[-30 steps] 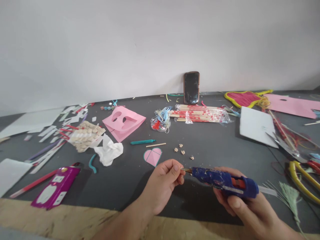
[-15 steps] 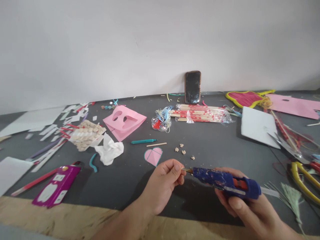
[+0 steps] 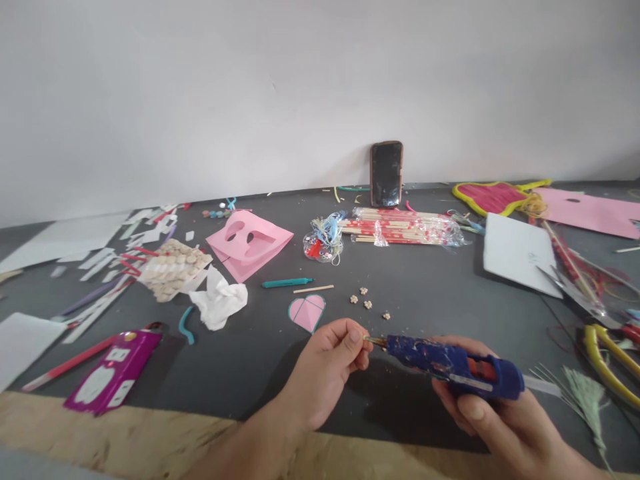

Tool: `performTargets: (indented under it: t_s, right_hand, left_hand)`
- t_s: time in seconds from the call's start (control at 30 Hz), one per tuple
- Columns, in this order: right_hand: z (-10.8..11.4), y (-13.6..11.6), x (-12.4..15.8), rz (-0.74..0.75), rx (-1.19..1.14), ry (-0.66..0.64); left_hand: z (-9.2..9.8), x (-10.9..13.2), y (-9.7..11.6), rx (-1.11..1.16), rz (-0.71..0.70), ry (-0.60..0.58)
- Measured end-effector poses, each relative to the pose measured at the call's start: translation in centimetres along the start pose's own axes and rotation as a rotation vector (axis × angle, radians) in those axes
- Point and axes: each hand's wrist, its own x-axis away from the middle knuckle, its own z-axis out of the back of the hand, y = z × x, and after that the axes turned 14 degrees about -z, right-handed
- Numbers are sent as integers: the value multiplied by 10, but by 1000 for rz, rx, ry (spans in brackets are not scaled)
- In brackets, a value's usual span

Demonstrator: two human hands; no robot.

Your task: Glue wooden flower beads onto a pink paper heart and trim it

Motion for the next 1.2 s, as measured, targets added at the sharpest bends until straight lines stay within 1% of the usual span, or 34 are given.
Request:
performTargets:
  t_s: [0.27, 0.47, 0.6, 0.73, 1.03, 1.2]
  right_hand:
    - [-1, 2, 3, -34, -55, 24]
    - [0, 0, 1, 17, 10, 20]
    - [0, -2, -1, 33, 10, 16]
    - [1, -4, -1, 22, -9, 3]
    - [0, -3, 0, -13, -79, -7]
    - [0, -5, 0, -8, -72, -5]
  left_hand:
    - [0, -1, 0, -6, 20, 25]
    - [-2, -1, 3, -9, 16, 23]
    - [-2, -1, 3, -21, 11, 19]
    - [-1, 0, 2, -58, -10, 7]
    - [2, 1, -1, -73, -9, -12]
    - [2, -1, -1, -71, 4, -11]
